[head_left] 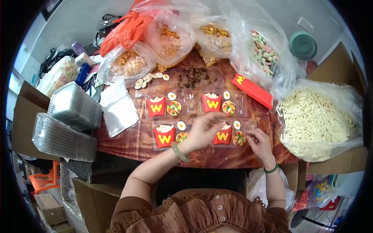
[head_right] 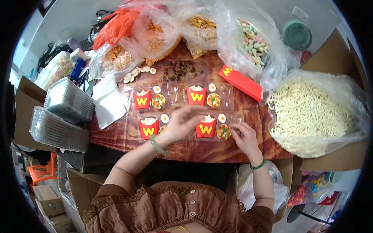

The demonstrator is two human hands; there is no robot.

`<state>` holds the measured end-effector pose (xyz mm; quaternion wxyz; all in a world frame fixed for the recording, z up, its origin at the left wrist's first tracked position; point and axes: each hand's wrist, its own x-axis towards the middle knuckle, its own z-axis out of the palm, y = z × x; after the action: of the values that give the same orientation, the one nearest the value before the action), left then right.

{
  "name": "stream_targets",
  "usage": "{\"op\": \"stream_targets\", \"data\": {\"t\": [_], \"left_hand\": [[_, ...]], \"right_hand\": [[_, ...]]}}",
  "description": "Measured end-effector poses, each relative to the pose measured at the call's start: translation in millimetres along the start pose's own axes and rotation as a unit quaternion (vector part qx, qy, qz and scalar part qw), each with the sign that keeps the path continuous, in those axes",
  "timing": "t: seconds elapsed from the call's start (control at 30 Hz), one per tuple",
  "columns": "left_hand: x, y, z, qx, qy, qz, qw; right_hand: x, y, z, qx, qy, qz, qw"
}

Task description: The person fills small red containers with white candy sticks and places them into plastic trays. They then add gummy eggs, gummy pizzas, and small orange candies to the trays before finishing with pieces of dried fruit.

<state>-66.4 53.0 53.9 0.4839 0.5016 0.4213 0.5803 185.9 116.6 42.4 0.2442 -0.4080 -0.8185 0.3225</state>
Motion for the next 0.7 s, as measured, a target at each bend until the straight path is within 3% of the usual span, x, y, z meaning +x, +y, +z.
{"op": "stream_targets", "data": {"t": [0.03,0.07,0.13,0.2,0.23,0.3,0.33,0.37,0.43,0.47,0.53,0.63,0.7], "left_hand": [[22.3,21.7,-30.4,0.092,0.071,-0.078,0.99],[52.3,23.2,-62.6,0.139,0.139,0.067,0.978],[103.9,47.0,-128.5,0.337,0.255,0.117,0.899],[154.1,45.3,-191.9,0.48,0.263,0.219,0.808],[174.2,40.8,-217.1,0.481,0.271,0.223,0.803],[203.8,35.6,-253.2,0.548,0.122,0.274,0.781],[203.2,44.7,-248.9,0.607,0.094,0.262,0.744],[199.6,52.5,-244.6,0.611,0.104,0.256,0.742],[180.7,56.9,-245.0,0.596,0.118,0.341,0.718],[166.3,47.9,-252.1,0.569,0.16,0.28,0.756],[125.6,40.1,-268.7,0.608,0.268,0.235,0.709],[74.9,48.1,-307.9,0.627,0.44,0.244,0.595],[61.1,61.2,-339.1,0.685,0.535,0.174,0.463]], "right_hand": [[-2.7,0.2,-0.8,0.027,0.033,-0.004,0.999],[-5.8,1.0,-1.0,0.056,0.065,-0.005,0.996],[-5.4,-4.6,-3.7,0.069,0.128,-0.075,0.987],[-7.1,5.0,-4.7,0.062,0.146,-0.094,0.983],[-7.5,4.6,-5.6,0.081,0.139,-0.074,0.984],[-6.4,6.5,-9.3,0.082,0.127,-0.051,0.987],[-5.1,8.7,-10.9,0.086,0.133,-0.039,0.987],[-3.5,10.7,-11.9,0.091,0.135,-0.027,0.986],[-1.7,16.2,-15.3,0.085,0.119,-0.034,0.989],[0.0,17.7,-16.5,0.086,0.138,-0.019,0.986],[4.8,22.1,-22.1,0.071,0.155,-0.013,0.985],[29.7,4.5,-33.2,0.044,0.108,-0.05,0.992],[62.3,-22.0,-33.3,0.109,0.067,-0.035,0.991]]}}
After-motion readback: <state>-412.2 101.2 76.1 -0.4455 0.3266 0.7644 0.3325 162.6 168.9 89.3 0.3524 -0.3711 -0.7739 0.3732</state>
